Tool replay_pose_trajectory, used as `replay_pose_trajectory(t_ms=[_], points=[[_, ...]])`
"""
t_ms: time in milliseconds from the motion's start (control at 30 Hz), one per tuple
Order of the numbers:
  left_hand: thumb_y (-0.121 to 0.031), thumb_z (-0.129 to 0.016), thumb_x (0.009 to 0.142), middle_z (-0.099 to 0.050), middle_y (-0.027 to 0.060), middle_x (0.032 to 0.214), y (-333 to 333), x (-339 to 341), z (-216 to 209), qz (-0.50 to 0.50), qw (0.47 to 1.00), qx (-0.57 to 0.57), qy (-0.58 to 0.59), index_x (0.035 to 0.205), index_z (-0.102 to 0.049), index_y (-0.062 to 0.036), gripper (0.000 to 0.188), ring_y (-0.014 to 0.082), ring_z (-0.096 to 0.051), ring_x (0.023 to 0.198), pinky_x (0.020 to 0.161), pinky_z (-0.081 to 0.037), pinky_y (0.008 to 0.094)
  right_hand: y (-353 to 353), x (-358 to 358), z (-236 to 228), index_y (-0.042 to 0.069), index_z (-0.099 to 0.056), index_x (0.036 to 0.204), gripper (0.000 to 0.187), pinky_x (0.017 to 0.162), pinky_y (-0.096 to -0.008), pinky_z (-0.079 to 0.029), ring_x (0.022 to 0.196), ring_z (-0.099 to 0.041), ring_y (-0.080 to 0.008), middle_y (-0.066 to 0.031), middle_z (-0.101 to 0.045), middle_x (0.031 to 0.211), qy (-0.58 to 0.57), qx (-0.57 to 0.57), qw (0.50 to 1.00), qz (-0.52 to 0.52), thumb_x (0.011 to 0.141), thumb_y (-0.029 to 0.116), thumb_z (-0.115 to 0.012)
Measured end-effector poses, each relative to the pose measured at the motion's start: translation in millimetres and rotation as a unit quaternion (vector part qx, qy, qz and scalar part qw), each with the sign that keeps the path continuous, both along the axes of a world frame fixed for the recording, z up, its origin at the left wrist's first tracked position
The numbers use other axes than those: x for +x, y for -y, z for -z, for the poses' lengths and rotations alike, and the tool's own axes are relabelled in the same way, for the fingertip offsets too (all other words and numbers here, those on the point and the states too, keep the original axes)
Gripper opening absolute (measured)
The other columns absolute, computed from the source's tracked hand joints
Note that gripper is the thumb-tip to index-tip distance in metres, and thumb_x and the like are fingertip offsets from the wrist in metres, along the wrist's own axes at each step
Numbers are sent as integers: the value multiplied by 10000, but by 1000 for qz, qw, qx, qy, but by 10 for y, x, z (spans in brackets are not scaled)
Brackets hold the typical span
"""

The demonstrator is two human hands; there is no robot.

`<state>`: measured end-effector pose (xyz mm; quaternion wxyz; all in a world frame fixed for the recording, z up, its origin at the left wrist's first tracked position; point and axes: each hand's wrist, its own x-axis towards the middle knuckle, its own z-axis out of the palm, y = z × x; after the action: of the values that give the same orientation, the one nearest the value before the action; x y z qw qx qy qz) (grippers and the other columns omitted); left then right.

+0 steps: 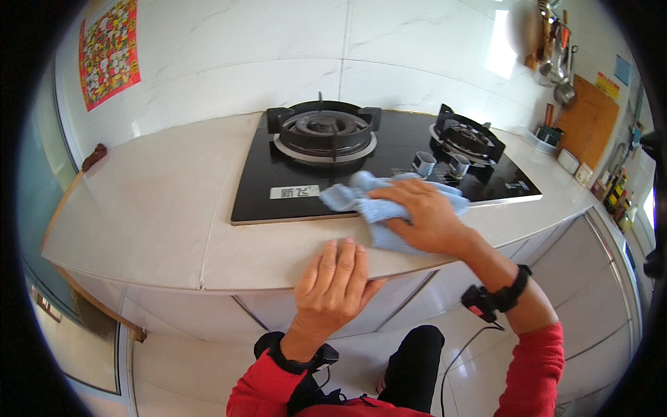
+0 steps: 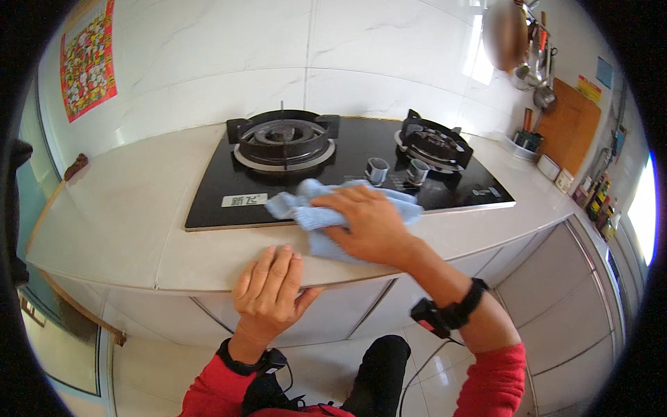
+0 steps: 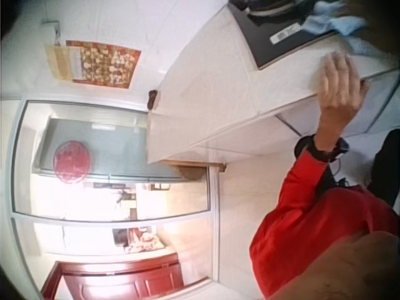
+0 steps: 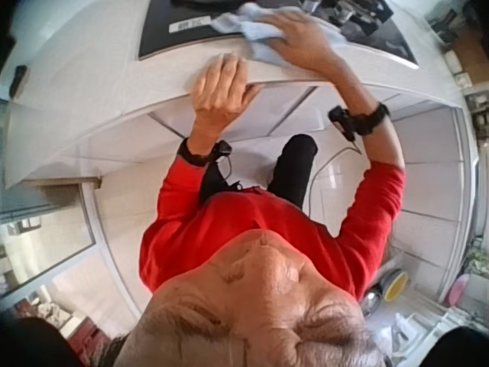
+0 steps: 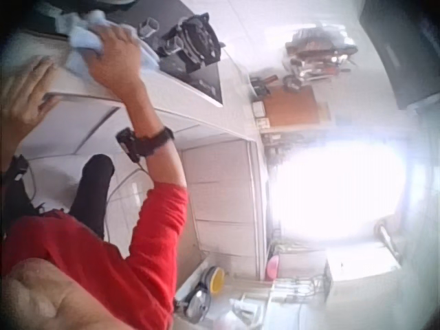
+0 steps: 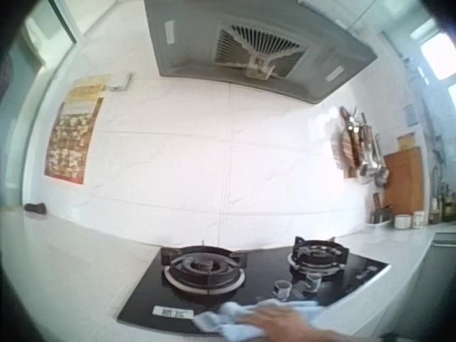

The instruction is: The person wipes the front of white kitchen cabinets and the countertop around a gas stove using a blue cloth. They move along the counter, cleaning the cabinet doors and the surface near the burners.

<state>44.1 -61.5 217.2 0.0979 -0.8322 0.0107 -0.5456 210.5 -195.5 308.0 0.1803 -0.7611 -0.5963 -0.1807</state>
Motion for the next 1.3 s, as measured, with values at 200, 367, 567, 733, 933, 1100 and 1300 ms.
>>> replay_pose_trajectory(t_ms=[200,367,567,733,933,1100,1300], points=[[-445,-658,874,-688,102,1115,-5,-16,-7,12,1000,-10,-6,1122,-678,-44,472,283,-639,1059,904,-464,385,-117,-37,-21,168,-615,1260,395,1039,-442,-415,1209,-551,-321,-136,-613,1275,-46,-28,999,4,880,270,-653],[-414,-673,867,-690,102,1140,2,-16,-1,15,1000,-18,-3,1120,-676,-45,448,273,-640,1068,908,-461,385,371,260,-39,146,-613,1267,416,1008,-434,-441,1195,-558,-323,-144,-619,1268,-42,-24,993,109,922,377,-584],[-410,-677,870,-691,108,1141,23,-16,-10,18,1000,-22,0,1115,-677,-42,442,282,-639,1071,907,-461,390,1237,747,-39,130,-580,1308,460,1028,-435,-434,1216,-548,-322,-123,-610,1296,-20,-28,948,317,947,411,-533],[-419,-664,878,-691,109,1138,35,-17,-19,16,1000,-19,-2,1106,-677,-32,449,290,-638,1070,908,-461,396,1510,921,-37,116,-613,1259,447,974,-449,-471,1161,-585,-342,-146,-641,1231,-20,4,906,424,932,414,-555],[-481,-539,959,-697,96,1107,42,-8,-50,-6,1000,-3,-3,1091,-684,-42,480,281,-649,1037,893,-470,374,1295,651,-3,115,-633,1235,420,1006,-427,-448,1148,-581,-345,-149,-640,1225,29,-4,962,272,880,339,-611],[-466,-508,979,-694,105,1119,50,-21,-65,-10,1000,1,-17,1101,-681,-33,481,295,-647,1049,890,-473,390,1090,385,-23,142,-634,1228,353,1033,-418,-425,1179,-559,-301,-104,-629,1233,-26,-22,988,153,895,257,-640],[-459,-498,991,-688,123,1116,44,-25,-55,-5,1000,11,-26,1119,-670,-3,504,313,-643,1048,891,-483,414,1349,562,-50,150,-623,1242,367,996,-425,-458,1153,-582,-292,-105,-634,1217,-40,-10,974,221,920,326,-615]])
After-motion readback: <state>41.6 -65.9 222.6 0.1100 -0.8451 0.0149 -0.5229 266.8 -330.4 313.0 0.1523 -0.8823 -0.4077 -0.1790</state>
